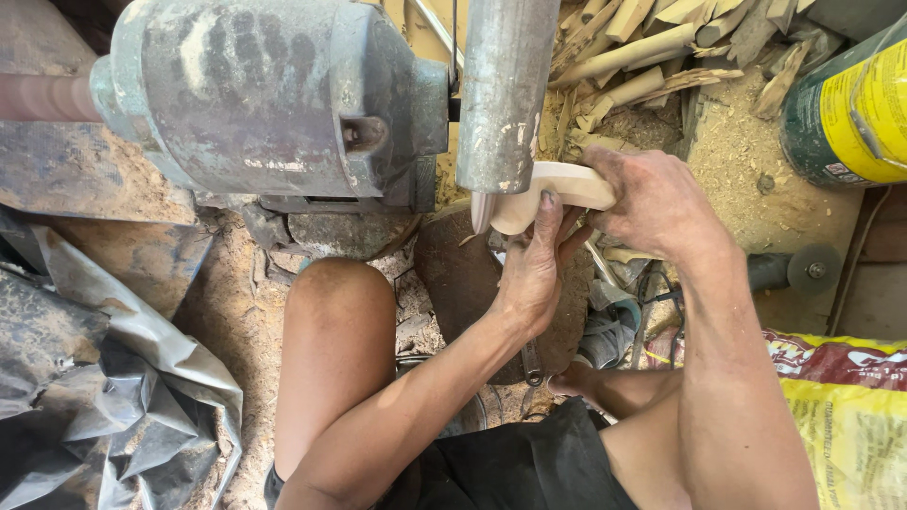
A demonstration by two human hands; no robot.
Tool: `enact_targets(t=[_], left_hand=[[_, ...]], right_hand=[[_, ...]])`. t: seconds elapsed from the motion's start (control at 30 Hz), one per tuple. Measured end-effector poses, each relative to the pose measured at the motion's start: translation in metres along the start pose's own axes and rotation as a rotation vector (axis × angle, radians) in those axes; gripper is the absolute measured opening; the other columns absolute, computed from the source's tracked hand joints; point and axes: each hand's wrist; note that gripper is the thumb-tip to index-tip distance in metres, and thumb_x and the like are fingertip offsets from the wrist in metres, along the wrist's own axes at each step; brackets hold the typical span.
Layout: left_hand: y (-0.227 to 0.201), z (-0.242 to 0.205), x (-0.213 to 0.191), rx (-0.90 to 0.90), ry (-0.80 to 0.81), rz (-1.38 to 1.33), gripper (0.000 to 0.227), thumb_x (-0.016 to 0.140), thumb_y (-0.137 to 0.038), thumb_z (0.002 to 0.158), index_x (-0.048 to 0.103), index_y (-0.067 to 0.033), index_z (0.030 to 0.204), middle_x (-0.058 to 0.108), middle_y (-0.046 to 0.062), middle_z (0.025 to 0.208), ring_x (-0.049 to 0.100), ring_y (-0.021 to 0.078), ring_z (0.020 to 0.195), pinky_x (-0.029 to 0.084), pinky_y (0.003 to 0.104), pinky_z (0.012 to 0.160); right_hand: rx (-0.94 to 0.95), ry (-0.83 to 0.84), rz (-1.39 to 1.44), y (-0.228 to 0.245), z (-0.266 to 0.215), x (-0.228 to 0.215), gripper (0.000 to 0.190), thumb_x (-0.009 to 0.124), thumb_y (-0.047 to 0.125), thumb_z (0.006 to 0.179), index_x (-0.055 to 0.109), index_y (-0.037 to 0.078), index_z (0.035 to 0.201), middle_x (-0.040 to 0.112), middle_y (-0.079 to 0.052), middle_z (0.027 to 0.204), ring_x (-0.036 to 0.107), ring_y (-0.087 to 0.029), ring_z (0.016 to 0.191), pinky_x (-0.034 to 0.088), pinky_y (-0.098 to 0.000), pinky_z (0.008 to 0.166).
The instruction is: The person holds a small wooden piece against a rotating grinding wheel, shaping and smoothing its edges. The person repeatedly repositions the wood to grind different sides and edges.
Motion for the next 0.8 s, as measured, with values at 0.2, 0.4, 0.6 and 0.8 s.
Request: enact_targets(t=[0.2, 0.4, 0.6, 0.8], left_hand=[[-0.003, 0.004, -0.005, -0.026, -0.039, 0.041, 0.110, 0.074, -0.065, 0.075, 0.026, 0.0011, 0.148, 0.047, 0.017, 0.146, 0.046, 0.0311, 0.142, 0.040, 0.047, 0.120], [-0.003, 0.000, -0.011, -0.047, -0.018, 0.039, 0.113, 0.078, -0.066, 0.075, 0.031, 0.0059, 0.148, 0.048, 0.020, 0.145, 0.046, 0.0306, 0.140, 0.034, 0.043, 0.123], [-0.007, -0.006, -0.018, -0.098, -0.011, 0.121, 0.102, 0.075, -0.067, 0.078, 0.041, 0.0048, 0.143, 0.056, 0.019, 0.142, 0.049, 0.0275, 0.139, 0.033, 0.040, 0.119], [-0.018, -0.011, -0.020, -0.038, 0.083, 0.109, 0.075, 0.073, -0.059, 0.088, 0.057, 0.0042, 0.126, 0.070, 0.017, 0.120, 0.065, 0.0253, 0.119, 0.046, 0.042, 0.114]], right_hand=[[0.163, 0.091, 0.003, 0.015, -0.007, 0.006, 0.061, 0.079, 0.005, 0.072, 0.060, 0.010, 0.130, 0.073, -0.017, 0.088, 0.073, -0.031, 0.081, 0.060, -0.0443, 0.087], [0.152, -0.029, 0.022, 0.021, -0.024, 0.022, 0.058, 0.079, 0.006, 0.071, 0.058, 0.006, 0.125, 0.072, -0.020, 0.084, 0.072, -0.035, 0.078, 0.060, -0.0482, 0.081], [0.141, -0.185, 0.089, 0.027, -0.045, 0.047, 0.056, 0.073, 0.004, 0.073, 0.057, 0.000, 0.126, 0.072, -0.022, 0.081, 0.073, -0.037, 0.073, 0.062, -0.0467, 0.073], [0.249, -0.311, 0.250, 0.059, -0.065, 0.069, 0.055, 0.068, 0.001, 0.076, 0.056, -0.003, 0.130, 0.073, -0.024, 0.085, 0.075, -0.037, 0.073, 0.062, -0.0449, 0.070]])
Point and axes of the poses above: each hand's wrist, its own z-axis towards the middle knuckle, its own x-axis out of the palm, y = z × x
